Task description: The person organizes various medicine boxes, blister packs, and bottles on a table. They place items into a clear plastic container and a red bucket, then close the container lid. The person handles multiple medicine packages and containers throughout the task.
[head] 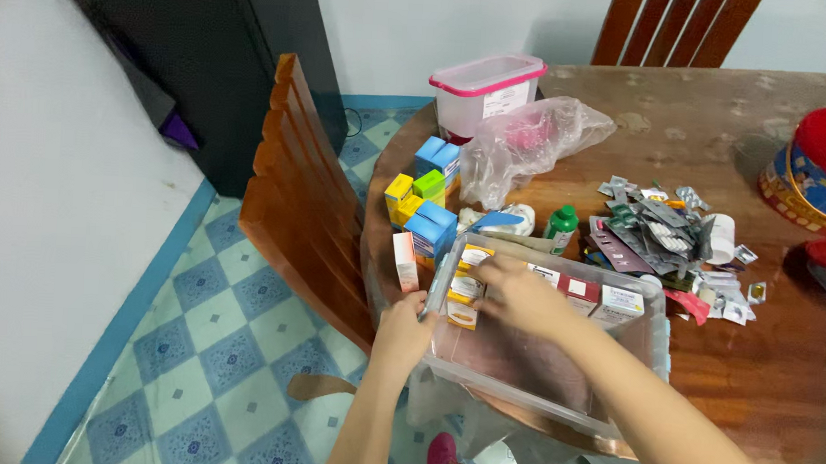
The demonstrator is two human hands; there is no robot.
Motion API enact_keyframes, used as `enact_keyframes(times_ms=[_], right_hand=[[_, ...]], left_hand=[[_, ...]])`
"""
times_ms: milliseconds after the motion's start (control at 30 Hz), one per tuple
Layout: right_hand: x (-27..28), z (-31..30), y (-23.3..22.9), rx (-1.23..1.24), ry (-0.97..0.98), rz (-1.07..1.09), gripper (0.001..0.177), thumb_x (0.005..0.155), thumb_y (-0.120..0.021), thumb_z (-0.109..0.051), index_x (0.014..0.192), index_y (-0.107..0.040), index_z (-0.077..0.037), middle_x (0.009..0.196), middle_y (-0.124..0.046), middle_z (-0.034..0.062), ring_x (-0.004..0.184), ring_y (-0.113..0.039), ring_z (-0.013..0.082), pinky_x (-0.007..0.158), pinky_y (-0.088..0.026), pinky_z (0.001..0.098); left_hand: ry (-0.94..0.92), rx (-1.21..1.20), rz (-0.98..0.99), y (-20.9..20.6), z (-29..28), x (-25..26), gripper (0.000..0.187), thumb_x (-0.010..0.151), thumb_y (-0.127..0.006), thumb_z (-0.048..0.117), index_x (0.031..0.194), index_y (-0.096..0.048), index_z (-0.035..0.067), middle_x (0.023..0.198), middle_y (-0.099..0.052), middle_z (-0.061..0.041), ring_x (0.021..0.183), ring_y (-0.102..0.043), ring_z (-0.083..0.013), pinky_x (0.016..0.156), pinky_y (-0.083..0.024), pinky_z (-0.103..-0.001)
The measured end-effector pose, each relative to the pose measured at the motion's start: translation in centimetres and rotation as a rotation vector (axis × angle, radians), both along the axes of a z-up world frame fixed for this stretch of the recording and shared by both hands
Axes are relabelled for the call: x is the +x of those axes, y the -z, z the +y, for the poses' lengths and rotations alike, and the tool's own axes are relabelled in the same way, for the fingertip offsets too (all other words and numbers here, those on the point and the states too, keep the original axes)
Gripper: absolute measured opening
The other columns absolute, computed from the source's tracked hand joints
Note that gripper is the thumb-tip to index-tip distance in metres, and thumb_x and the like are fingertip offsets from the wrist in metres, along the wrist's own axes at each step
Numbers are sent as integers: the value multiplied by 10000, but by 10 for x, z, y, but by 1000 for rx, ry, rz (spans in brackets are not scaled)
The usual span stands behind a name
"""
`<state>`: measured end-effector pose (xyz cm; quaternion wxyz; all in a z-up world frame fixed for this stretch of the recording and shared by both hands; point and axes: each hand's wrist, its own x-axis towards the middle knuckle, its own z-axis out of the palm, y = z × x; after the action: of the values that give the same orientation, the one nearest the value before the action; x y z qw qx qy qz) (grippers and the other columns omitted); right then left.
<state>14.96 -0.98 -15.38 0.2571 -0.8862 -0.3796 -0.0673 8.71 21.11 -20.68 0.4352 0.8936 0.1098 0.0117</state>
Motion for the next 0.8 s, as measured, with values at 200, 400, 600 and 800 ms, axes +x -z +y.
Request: enact_keyframes(times_ms=[200,400,600,800], right_hand=[[-10,-91,-14,-191,586,-127,528,809,-787,-288,1306,-647,-176,1407,-561,212,1234,-594,414,1027,-507,489],[-31,-152,16,-354,866,221,833,763,-797,-253,1505,-423,-198,1568,-292,340,1269,-521,531,1038,-494,514],[-43,-168,31,-288,903,170,650,853,-619,-86,1479,-492,-206,1370,-576,308,1129,-660,479,935,-565,531],[-53,-169,17,-272,961,269,705,831,-605,-57,1491,-484,-274,1128,-714,251,998,-703,460,878,-563,546]], left_hand=[[24,38,-8,-17,-4,-9,384,903,-654,266,1256,-714,126,1162,-725,-204,1115,-655,-408,985,-502,-476],[30,47,-8,-29,-9,-12,456,798,-738,243,1233,-701,114,1184,-717,-179,1138,-642,-397,996,-501,-460],[26,70,-20,-28,-9,-12,458,827,-686,154,1283,-681,116,1199,-702,-201,1144,-660,-386,976,-518,-456],[49,72,-33,-29,-17,-21,443,836,-683,140,1277,-688,93,1151,-717,-228,1114,-670,-401,969,-522,-452]])
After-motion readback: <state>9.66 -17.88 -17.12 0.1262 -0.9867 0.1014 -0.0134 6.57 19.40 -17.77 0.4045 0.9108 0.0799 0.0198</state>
